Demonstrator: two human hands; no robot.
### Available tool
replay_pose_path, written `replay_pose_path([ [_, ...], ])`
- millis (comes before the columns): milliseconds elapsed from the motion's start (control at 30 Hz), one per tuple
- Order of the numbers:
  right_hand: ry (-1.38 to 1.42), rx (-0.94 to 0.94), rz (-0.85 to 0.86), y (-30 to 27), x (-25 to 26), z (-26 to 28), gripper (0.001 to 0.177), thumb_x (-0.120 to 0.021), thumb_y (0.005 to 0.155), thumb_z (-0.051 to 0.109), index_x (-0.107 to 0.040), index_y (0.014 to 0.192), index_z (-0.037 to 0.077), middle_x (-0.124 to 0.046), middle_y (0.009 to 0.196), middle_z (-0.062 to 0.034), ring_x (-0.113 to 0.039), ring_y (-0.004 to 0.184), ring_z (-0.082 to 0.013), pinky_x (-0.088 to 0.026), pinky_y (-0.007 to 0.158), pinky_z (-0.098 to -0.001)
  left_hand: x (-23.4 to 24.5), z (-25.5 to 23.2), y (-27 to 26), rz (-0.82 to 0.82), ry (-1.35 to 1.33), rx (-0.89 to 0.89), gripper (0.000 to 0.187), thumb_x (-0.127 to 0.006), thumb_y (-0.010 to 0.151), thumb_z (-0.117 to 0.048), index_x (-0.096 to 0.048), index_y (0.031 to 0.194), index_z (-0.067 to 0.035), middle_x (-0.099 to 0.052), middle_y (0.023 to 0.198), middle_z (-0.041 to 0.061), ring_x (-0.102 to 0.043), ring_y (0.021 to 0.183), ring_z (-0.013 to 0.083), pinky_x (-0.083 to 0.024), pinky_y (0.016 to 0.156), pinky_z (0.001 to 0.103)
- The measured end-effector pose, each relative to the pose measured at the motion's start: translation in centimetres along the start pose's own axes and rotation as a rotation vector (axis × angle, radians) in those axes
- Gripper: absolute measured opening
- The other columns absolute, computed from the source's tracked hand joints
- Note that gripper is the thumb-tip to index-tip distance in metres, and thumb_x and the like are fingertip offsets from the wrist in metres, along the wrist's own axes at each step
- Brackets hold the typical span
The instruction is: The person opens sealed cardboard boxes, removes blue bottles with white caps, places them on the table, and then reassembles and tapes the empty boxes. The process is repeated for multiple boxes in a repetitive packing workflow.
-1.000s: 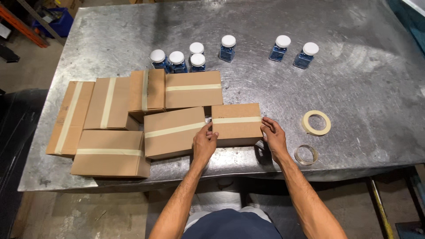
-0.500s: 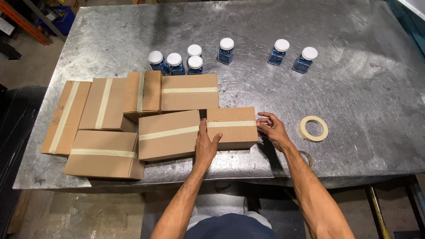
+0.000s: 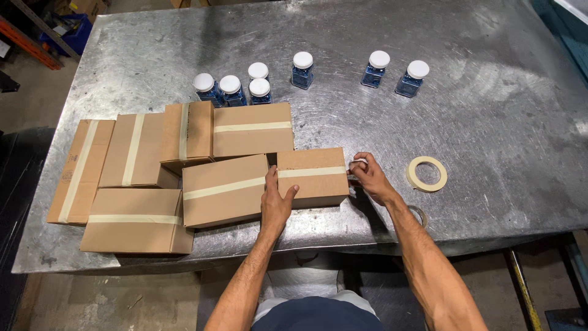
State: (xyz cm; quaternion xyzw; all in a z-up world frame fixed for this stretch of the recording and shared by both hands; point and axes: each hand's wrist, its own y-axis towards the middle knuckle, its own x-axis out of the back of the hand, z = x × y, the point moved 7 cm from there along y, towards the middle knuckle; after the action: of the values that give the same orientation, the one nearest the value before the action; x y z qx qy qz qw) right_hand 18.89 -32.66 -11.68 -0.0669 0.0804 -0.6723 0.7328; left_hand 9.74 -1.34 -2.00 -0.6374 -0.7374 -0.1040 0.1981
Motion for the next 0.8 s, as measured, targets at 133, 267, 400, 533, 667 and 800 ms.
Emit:
replay_pose_path([
  [133, 0.007, -0.019, -0.040, -3.3, -1.6, 4.5, 0.044, -0.069, 0.103, 0.001, -0.055, 0.143, 0.010, -0.076, 0.130, -0.0176, -0.077, 0.109, -0.0205, -0.071, 0.085, -0.0353, -0.1, 0.1, -0.2, -0.001, 0.002, 0.001, 0.083, -0.077, 0.101, -0.025, -0.033, 0.170, -0.011, -0.056, 0.162, 0.030, -0.051, 0.150, 0.0521, -0.045, 0.123, 0.062],
  [267, -0.020, 0.006, -0.085, -4.5, -2.0, 4.2, 0.043, -0.063, 0.104, 0.000, -0.056, 0.145, 0.008, -0.076, 0.135, -0.0226, -0.076, 0.114, -0.0226, -0.068, 0.093, -0.0346, 0.0, 0.0, -0.4, -0.019, -0.005, 0.006, 0.083, -0.077, 0.101, -0.027, -0.033, 0.169, -0.010, -0.057, 0.162, 0.029, -0.051, 0.150, 0.0512, -0.046, 0.123, 0.062],
  [400, -0.060, 0.079, -0.115, -5.3, -1.9, 4.1, 0.042, -0.068, 0.099, -0.002, -0.056, 0.139, 0.005, -0.078, 0.130, -0.0251, -0.079, 0.115, -0.0264, -0.067, 0.097, -0.0354, -0.1, 0.3, -0.2, -0.028, -0.002, 0.007, 0.083, -0.078, 0.100, -0.026, -0.034, 0.169, -0.011, -0.057, 0.162, 0.029, -0.052, 0.150, 0.0505, -0.047, 0.123, 0.061],
  [533, -0.043, 0.097, -0.095, -2.9, -0.9, 1.7, 0.043, -0.073, 0.098, -0.002, -0.057, 0.137, 0.005, -0.078, 0.125, -0.0227, -0.079, 0.113, -0.0250, -0.066, 0.096, -0.0339, -0.2, 0.3, -0.1, -0.026, -0.006, 0.010, 0.083, -0.079, 0.100, -0.027, -0.035, 0.169, -0.011, -0.057, 0.162, 0.028, -0.052, 0.150, 0.0496, -0.047, 0.123, 0.060],
  [667, -0.006, -0.002, -0.061, -2.5, -1.3, 2.2, 0.046, -0.075, 0.093, 0.001, -0.057, 0.134, 0.010, -0.076, 0.117, -0.0120, -0.075, 0.105, -0.0141, -0.062, 0.077, -0.0212, -0.1, 0.3, -0.1, -0.023, -0.014, 0.006, 0.083, -0.078, 0.100, -0.025, -0.034, 0.169, -0.011, -0.057, 0.162, 0.029, -0.052, 0.150, 0.0507, -0.047, 0.123, 0.061],
  [800, 0.005, -0.040, -0.047, -1.7, -1.0, 1.0, 0.041, -0.078, 0.088, 0.001, -0.060, 0.124, 0.011, -0.075, 0.108, -0.0077, -0.074, 0.096, -0.0109, -0.062, 0.074, -0.0216, 0.0, -0.4, -0.4, -0.017, -0.015, 0.010, 0.084, -0.078, 0.100, -0.025, -0.033, 0.170, -0.012, -0.057, 0.162, 0.028, -0.052, 0.150, 0.0504, -0.046, 0.123, 0.061],
])
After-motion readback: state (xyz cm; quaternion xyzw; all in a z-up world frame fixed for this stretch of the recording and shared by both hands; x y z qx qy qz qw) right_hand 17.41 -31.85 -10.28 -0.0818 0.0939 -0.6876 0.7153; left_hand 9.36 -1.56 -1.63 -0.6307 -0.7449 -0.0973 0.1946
